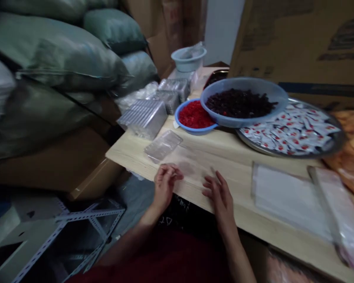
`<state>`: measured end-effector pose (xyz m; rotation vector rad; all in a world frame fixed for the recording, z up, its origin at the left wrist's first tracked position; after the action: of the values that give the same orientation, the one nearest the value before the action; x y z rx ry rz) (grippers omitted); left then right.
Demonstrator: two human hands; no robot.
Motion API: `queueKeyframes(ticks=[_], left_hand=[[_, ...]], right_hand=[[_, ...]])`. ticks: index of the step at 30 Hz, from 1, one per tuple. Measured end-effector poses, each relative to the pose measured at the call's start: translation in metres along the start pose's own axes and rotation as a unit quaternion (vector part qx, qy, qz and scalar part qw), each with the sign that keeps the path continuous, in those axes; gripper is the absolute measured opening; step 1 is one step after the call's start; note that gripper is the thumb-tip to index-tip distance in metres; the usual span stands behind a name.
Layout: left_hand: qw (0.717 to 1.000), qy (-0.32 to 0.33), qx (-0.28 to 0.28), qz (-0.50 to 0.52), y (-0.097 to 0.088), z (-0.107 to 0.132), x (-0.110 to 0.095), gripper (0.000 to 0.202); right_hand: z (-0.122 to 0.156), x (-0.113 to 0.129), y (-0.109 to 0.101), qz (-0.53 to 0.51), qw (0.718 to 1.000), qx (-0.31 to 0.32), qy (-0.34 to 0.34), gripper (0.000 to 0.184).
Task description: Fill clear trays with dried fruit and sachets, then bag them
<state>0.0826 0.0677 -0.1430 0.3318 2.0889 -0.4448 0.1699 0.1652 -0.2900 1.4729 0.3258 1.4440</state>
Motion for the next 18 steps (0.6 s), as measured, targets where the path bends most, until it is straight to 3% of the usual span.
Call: queueKeyframes(ticks=[2,4,6,8,10,12,14,16,18], left_hand=[[0.993,-0.105,0.053,0.004,0.02,0.038,0.025,0.02],[0.978,-0.19,0.085,-0.009,0.023,0.06,0.04,0.026],[0.952,-0.267,0.142,-0.056,0.015,0.062,0.044,0.034],[0.913,-0.306,0.226,-0.148,0.002,0.05,0.04,0.041],[0.89,-0.227,0.279,-0.28,-0.006,0.029,0.028,0.043],[0.866,-0.044,0.301,-0.396,0.0,0.009,0.016,0.033],[0.807,0.114,0.358,-0.456,0.016,0.002,0.015,0.03],[0.741,0.186,0.422,-0.488,0.033,0.003,0.026,0.042],[0.699,0.208,0.439,-0.524,0.042,0.006,0.041,0.044]], right_hand=[[-0.01,0.001,0.001,-0.046,0.999,-0.002,0.021,0.078],[-0.021,-0.003,-0.013,-0.042,0.997,-0.066,0.002,0.078],[-0.027,-0.009,-0.033,-0.003,0.991,-0.127,-0.04,0.074],[-0.029,-0.015,-0.049,0.048,0.986,-0.139,-0.074,0.069],[-0.028,-0.019,-0.057,0.095,0.982,-0.131,-0.093,0.067],[-0.024,-0.019,-0.059,0.145,0.974,-0.137,-0.11,0.064],[-0.018,-0.015,-0.058,0.203,0.957,-0.158,-0.138,0.062],[-0.011,-0.01,-0.057,0.269,0.935,-0.162,-0.162,0.059],[-0.004,-0.006,-0.059,0.333,0.914,-0.158,-0.172,0.055]])
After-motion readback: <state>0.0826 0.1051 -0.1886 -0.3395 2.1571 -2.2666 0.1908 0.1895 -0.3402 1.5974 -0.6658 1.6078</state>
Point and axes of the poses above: each hand's wrist, its own z-axis away from the middle knuckle, its own y-axis out of the palm, x = y × z, the point moved 3 cm from there along -z, towards the middle knuckle, and after that the axes turned 10 degrees about y, right-handed, at the moved point
